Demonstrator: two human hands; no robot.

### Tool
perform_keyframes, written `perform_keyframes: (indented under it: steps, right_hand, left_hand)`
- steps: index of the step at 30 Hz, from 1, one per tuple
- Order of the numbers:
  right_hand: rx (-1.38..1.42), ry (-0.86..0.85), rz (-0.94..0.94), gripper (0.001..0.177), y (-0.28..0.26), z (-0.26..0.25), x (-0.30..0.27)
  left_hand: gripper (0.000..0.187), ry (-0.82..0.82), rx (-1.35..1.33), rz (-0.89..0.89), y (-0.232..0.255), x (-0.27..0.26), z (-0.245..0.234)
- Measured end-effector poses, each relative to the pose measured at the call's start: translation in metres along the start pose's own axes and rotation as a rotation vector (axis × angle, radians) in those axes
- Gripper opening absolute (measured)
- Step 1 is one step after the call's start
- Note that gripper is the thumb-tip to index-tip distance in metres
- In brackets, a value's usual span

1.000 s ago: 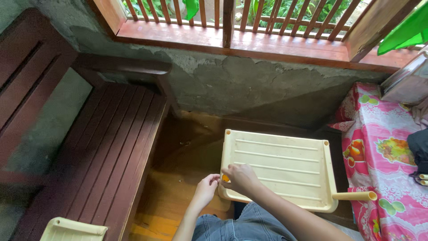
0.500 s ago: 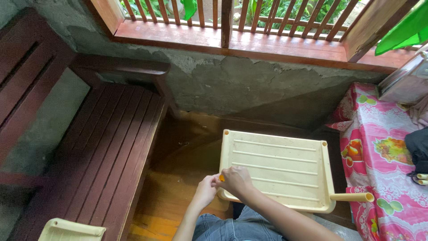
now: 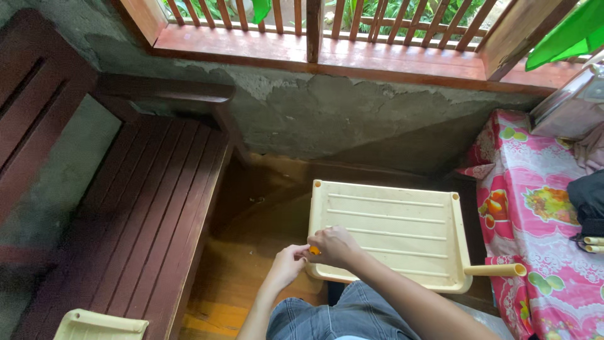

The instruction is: The person assembles a small plastic stool by inserting four cylindrical legs into the underside of the seat. They then pick up a second stool seat and place it on top of the assembled stool.

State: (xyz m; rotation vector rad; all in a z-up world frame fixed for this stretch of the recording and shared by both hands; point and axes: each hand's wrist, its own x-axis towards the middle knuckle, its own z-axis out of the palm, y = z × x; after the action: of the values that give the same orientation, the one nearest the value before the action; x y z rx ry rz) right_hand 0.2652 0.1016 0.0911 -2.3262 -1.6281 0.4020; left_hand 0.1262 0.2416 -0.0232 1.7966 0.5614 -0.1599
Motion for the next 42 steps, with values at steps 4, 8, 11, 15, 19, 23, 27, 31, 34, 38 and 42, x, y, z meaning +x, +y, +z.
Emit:
perform_keyframes:
  steps: [4, 8, 11, 15, 19, 23, 27, 31, 34, 38, 42]
  right_hand:
    - [-0.012, 0.000, 0.134, 0.044, -0.005, 0.015, 0.004]
    - [0.017, 0.057, 0.291, 0.038, -0.015, 0.025, 0.002]
    - [-0.035, -0.002, 0.346, 0.040, -0.019, 0.024, 0.001]
    - [0.006, -0.004, 0.432, 0.049, -0.023, 0.020, 0.003]
    - [0.017, 0.058, 0.480, 0.053, -0.024, 0.021, 0.004]
    - [0.178, -0.048, 0.519, 0.055, -0.006, 0.030, -0.003]
    - [0.496, -0.094, 0.506, 0.042, 0.021, 0.046, -0.034]
    - [0.612, -0.176, 0.693, 0.037, 0.029, 0.063, -0.071]
    - [0.859, -0.182, 0.783, 0.031, 0.023, 0.072, -0.098]
    - [1.133, -0.036, 0.712, 0.025, 0.008, 0.070, -0.131]
    - [1.413, 0.086, 0.805, 0.029, -0.012, 0.051, -0.160]
  left_hand:
    - [0.041, 0.053, -0.080, -0.037, -0.008, 0.003, 0.006]
    - [0.030, 0.075, -0.087, -0.089, -0.008, 0.000, 0.010]
    - [0.025, 0.093, -0.103, -0.054, 0.001, -0.003, 0.012]
    - [0.030, 0.088, -0.075, -0.002, 0.010, -0.011, 0.012]
    - [0.039, 0.065, -0.039, -0.025, 0.019, -0.013, 0.007]
    - [0.037, 0.025, -0.059, -0.034, 0.022, -0.020, 0.001]
    - [0.038, -0.038, -0.207, -0.080, 0.027, -0.031, -0.005]
    - [0.037, -0.079, -0.196, -0.195, 0.031, -0.049, -0.014]
    - [0.036, -0.116, -0.240, -0.170, 0.033, -0.065, -0.017]
    - [0.033, -0.173, -0.280, -0.174, 0.040, -0.076, -0.016]
    - [0.030, -0.187, -0.288, -0.187, 0.058, -0.086, -0.012]
